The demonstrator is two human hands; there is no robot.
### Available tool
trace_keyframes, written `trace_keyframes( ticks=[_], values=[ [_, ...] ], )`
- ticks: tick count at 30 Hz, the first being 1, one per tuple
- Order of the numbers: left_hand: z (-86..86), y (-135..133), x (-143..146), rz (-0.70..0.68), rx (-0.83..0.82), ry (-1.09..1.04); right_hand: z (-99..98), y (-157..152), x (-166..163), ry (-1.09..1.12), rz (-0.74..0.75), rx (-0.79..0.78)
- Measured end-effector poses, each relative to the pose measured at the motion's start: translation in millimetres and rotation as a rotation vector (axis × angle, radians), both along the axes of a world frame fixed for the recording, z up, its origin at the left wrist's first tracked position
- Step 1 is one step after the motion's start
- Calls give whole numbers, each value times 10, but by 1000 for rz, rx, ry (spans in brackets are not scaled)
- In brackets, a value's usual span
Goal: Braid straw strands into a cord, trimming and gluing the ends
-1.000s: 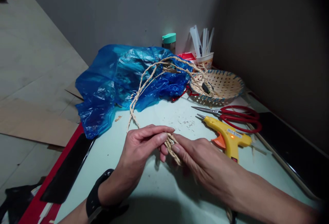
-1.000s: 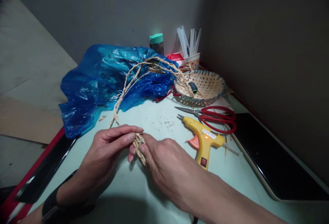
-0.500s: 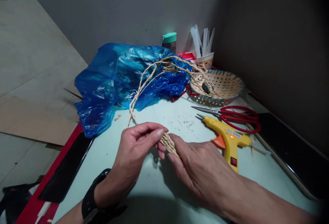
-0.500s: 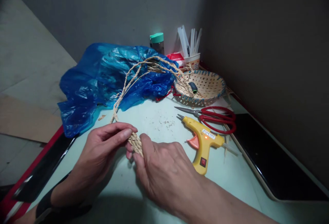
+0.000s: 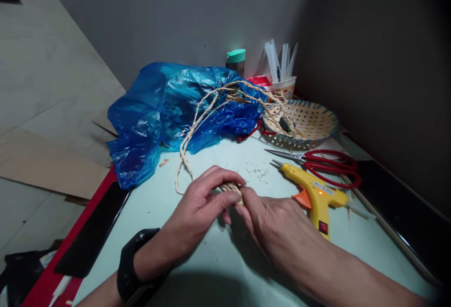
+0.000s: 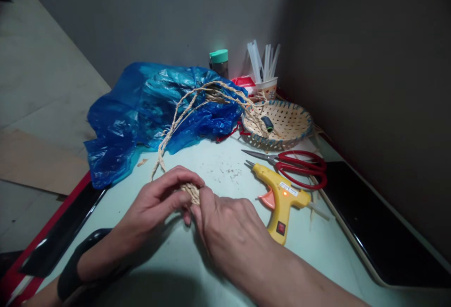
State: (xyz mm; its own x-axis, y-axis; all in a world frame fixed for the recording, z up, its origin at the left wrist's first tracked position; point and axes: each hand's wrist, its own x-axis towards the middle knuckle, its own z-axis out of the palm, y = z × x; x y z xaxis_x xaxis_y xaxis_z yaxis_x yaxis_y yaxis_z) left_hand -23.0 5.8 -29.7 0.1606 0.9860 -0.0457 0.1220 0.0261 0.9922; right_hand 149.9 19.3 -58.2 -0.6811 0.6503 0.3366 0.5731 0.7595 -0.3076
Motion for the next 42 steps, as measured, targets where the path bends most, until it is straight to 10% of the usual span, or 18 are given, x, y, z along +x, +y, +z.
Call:
trace_keyframes(
  ticks=[9,21,33,42],
  values=[
    [167,32,-96,66,355,292,123,43,27,93,-7,-184],
    [158,-34,-45,291,294,257,172,111,146,276,60,-198],
    [216,-12,-151,-94,525,554,209,124,179,167,95,-285],
    [221,-38,-142,-22,658,653,438,251,290,227,126,-460]
  ],
)
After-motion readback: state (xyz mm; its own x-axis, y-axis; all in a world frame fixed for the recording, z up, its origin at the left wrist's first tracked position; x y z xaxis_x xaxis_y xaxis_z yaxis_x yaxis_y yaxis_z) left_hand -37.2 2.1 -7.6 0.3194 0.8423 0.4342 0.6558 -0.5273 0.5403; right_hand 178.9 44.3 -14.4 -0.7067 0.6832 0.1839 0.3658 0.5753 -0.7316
